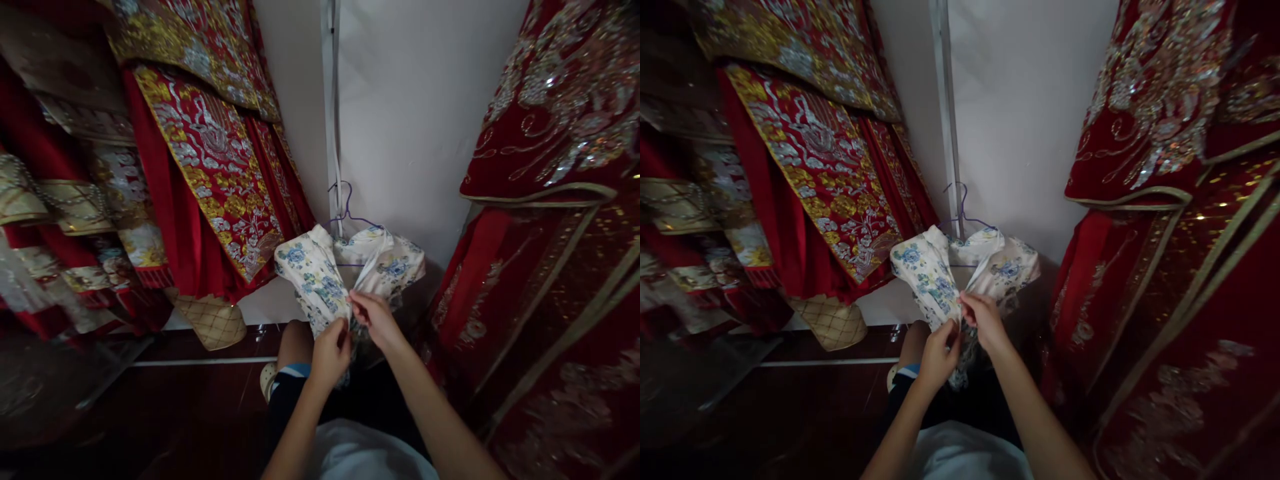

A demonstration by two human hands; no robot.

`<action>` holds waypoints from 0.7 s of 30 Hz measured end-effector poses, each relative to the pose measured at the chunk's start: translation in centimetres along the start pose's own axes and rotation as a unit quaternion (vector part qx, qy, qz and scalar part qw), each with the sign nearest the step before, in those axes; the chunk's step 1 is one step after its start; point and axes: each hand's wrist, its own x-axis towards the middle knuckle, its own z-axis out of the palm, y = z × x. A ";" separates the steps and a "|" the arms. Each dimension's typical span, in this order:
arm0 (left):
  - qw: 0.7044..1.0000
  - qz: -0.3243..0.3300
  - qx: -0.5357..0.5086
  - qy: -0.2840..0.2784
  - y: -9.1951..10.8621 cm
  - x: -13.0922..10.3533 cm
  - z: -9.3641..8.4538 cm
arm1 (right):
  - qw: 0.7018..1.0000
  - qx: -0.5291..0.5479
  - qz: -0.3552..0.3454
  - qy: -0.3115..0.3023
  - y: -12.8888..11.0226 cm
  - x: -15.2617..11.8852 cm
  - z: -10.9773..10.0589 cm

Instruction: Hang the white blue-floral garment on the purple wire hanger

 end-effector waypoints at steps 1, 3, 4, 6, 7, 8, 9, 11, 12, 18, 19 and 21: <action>1.000 -0.001 0.025 -0.017 0.3 0.1 -0.1 | 1.000 -0.001 -0.010 0.005 -1.0 1.1 0.0; 0.995 0.001 0.077 -0.059 0.9 0.6 -0.2 | 0.999 -0.013 -0.043 0.010 -3.2 3.2 0.3; 0.991 0.002 0.106 -0.080 1.3 0.8 -0.2 | 0.998 -0.015 -0.055 0.008 -4.4 4.1 0.6; 0.978 0.000 0.169 -0.122 2.1 1.3 -0.3 | 0.998 -0.012 -0.060 0.011 -6.6 5.7 1.2; 0.970 -0.003 0.199 -0.141 2.5 1.4 -0.2 | 0.998 -0.008 -0.061 0.017 -7.6 6.2 1.5; 0.961 -0.006 0.226 -0.159 2.7 1.4 -0.1 | 0.998 -0.004 -0.063 0.026 -8.4 6.6 1.9; 0.953 -0.008 0.249 -0.173 2.9 1.4 0.0 | 0.997 -0.001 -0.068 0.033 -9.0 6.9 2.2; 0.943 -0.010 0.270 -0.194 3.0 1.5 0.1 | 0.996 -0.003 -0.084 0.040 -9.6 7.0 2.6; 0.941 -0.011 0.271 -0.200 3.0 1.7 0.1 | 0.995 -0.006 -0.095 0.037 -9.6 6.9 2.6; 0.971 0.022 0.216 -0.097 4.6 6.9 -3.3 | 0.988 -0.019 -0.149 0.025 -8.0 5.5 2.0; 0.981 0.040 0.187 -0.046 5.2 8.3 -4.3 | 0.988 -0.020 -0.152 0.030 -7.8 5.2 1.9; 0.986 0.090 0.132 0.047 6.4 11.1 -6.2 | 0.986 -0.023 -0.161 0.035 -7.7 4.6 1.8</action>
